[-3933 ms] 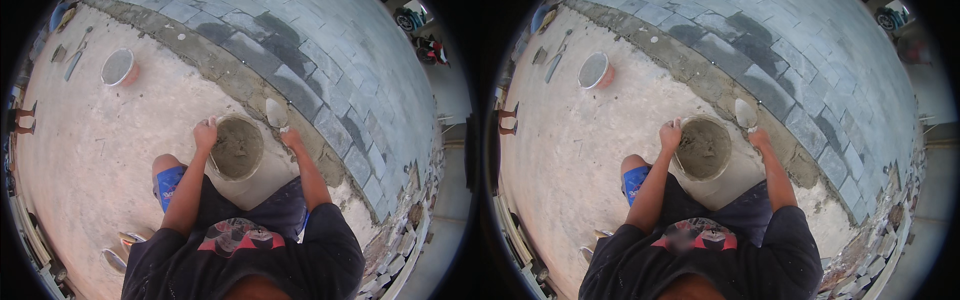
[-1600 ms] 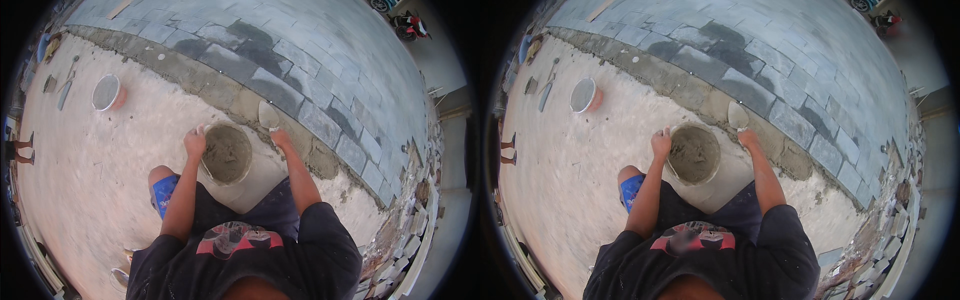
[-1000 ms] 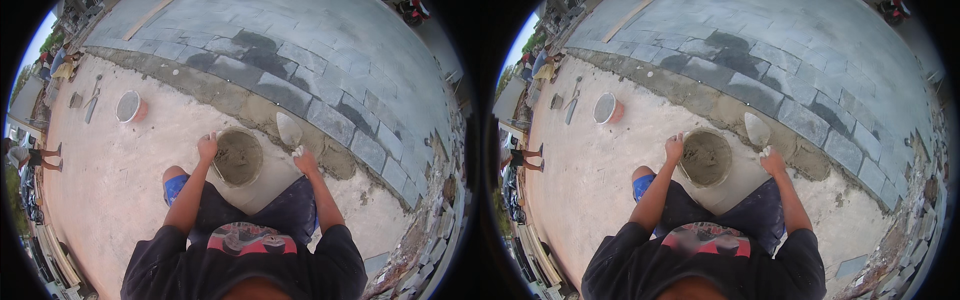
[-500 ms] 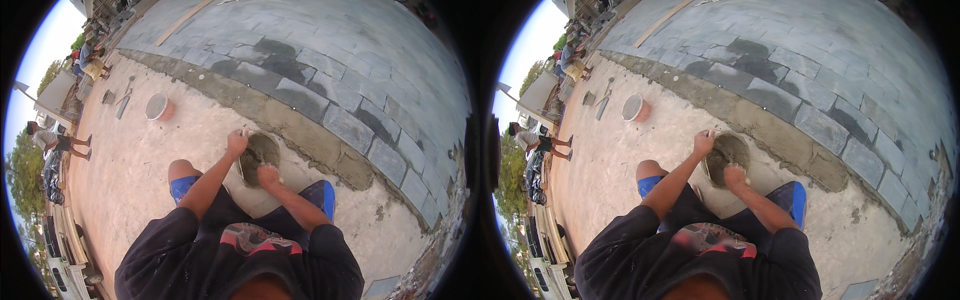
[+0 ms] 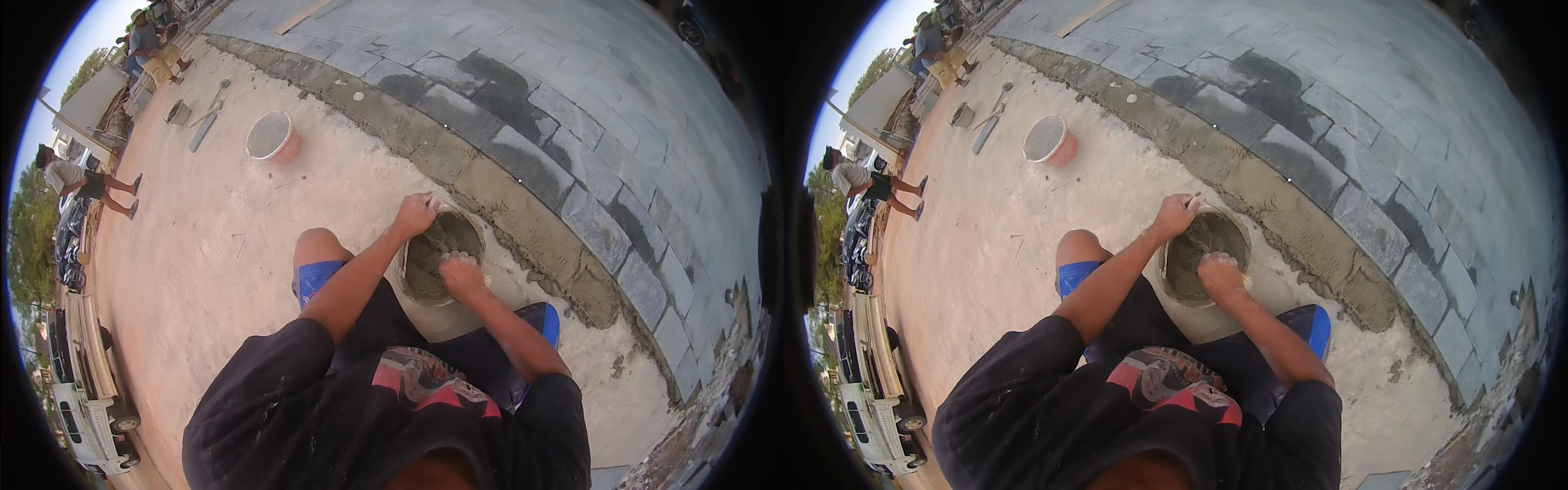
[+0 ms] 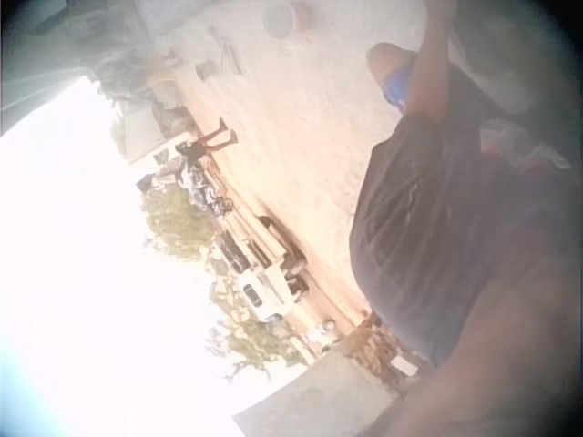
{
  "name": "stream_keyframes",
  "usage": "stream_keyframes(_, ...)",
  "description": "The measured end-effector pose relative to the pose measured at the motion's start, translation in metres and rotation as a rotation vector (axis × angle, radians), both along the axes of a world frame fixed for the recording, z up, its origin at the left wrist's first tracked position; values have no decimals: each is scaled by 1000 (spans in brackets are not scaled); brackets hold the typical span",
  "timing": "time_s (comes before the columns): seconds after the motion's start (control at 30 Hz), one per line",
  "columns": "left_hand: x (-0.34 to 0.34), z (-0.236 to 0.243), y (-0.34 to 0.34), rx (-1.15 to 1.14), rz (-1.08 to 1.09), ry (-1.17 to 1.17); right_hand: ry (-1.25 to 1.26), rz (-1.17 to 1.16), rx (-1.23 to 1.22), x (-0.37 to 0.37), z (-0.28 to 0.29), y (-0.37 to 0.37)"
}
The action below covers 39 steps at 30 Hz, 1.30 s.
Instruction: The person uses a trowel to scoop mortar from a bucket and apply it to the base and side of a paved stone area on the ground.
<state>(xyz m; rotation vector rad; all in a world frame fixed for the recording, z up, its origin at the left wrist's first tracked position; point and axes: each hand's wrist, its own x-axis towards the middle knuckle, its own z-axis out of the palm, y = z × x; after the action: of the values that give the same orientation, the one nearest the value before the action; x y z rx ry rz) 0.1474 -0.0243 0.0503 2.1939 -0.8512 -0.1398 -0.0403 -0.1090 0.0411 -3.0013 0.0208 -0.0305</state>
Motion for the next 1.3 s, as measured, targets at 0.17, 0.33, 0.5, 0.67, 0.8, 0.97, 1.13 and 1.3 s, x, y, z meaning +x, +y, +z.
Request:
stream_keyframes(0.17,2,-20,10,-89,52,-10,50,28,40,-29,41,-25)
stream_keyframes(0.33,-3,-7,3,-44,57,79,337,-305,243,-21,5,-30)
stream_keyframes(0.5,-6,-7,-1,-113,0,32,357,-446,985,-38,-91,12)
stream_keyframes(0.67,3,1,9,-27,6,94,337,-467,1061,-52,-49,22)
stream_keyframes(0.8,5,-4,6,-50,24,66,40,-338,398,-72,-53,0)
stream_keyframes(0.97,7,-4,1,51,3,91,56,-333,41,-62,-14,-22)
stream_keyframes(1.13,3,-8,-2,33,4,73,261,-527,177,-55,33,-32)
stream_keyframes(1.3,-2,5,-13,17,7,113,367,-497,412,-53,-35,-42)
